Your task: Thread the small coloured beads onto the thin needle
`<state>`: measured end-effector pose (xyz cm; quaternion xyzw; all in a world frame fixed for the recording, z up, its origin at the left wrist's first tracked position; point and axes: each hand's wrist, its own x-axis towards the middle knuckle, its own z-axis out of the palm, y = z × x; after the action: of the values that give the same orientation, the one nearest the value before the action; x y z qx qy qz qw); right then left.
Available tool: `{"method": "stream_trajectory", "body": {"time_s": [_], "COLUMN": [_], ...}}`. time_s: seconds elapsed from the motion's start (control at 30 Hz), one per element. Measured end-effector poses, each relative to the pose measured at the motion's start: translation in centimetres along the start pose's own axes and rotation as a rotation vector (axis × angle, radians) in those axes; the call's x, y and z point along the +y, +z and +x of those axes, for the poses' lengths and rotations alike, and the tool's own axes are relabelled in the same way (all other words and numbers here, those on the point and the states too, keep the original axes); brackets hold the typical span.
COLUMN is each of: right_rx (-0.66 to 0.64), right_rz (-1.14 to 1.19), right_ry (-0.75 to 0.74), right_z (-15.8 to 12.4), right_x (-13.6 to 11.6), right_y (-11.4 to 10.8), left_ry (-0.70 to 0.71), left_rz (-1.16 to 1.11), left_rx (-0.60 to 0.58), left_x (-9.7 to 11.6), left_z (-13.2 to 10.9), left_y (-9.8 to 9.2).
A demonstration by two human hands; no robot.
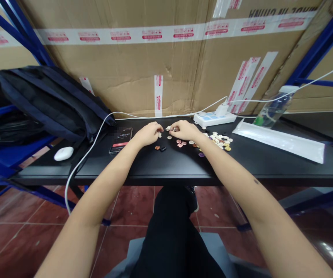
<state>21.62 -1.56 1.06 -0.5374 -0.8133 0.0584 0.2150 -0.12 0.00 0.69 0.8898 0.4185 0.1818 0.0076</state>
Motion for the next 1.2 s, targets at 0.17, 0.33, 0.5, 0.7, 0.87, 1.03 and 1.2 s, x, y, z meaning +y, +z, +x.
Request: {"method": "stream_trajectory", "body": {"time_s": [0.17,0.33,0.5,0.7,0.87,1.03,1.2], "right_rx": [0.066,0.084,0.075,0.070,0.071,0.077,0.083], "right_rz": [0.008,-0.006,-0.052,-0.104,-0.133,-0.138,-0.133], "right_ry": [0.034,0.068,0.114,0.115,0.115,0.107,0.106], "right_z": [-0.1,-0.1,-0.2,-0.3,-0.3,-0.3,-0.3], "right_x": [0.0,-0.1,-0.4,-0.3,-0.1,-0.2,-0.2], "right_y": [0.0,-0.2,-0.2,-0.1,0.0,0.0,0.0], "left_ry": [0.107,0.187,0.264,0.303,0.282,0.259,0.266], "left_rz": [-0.033,-0.112,-0.192,-0.165,-0.183,-0.119,-0.124], "left_rx": [-0.039,-0.103,-0.161,-0.133,-0.126,-0.130,-0.117], "left_x": [0.8,1.0,0.8,0.2,0.2,0.2,0.3], "left_z": [-0.3,-0.2,0.1,0.2,0.1,0.2,0.2], "left_y": [-0.6,-0.5,0.1,0.5,0.6,0.7,0.8]}}
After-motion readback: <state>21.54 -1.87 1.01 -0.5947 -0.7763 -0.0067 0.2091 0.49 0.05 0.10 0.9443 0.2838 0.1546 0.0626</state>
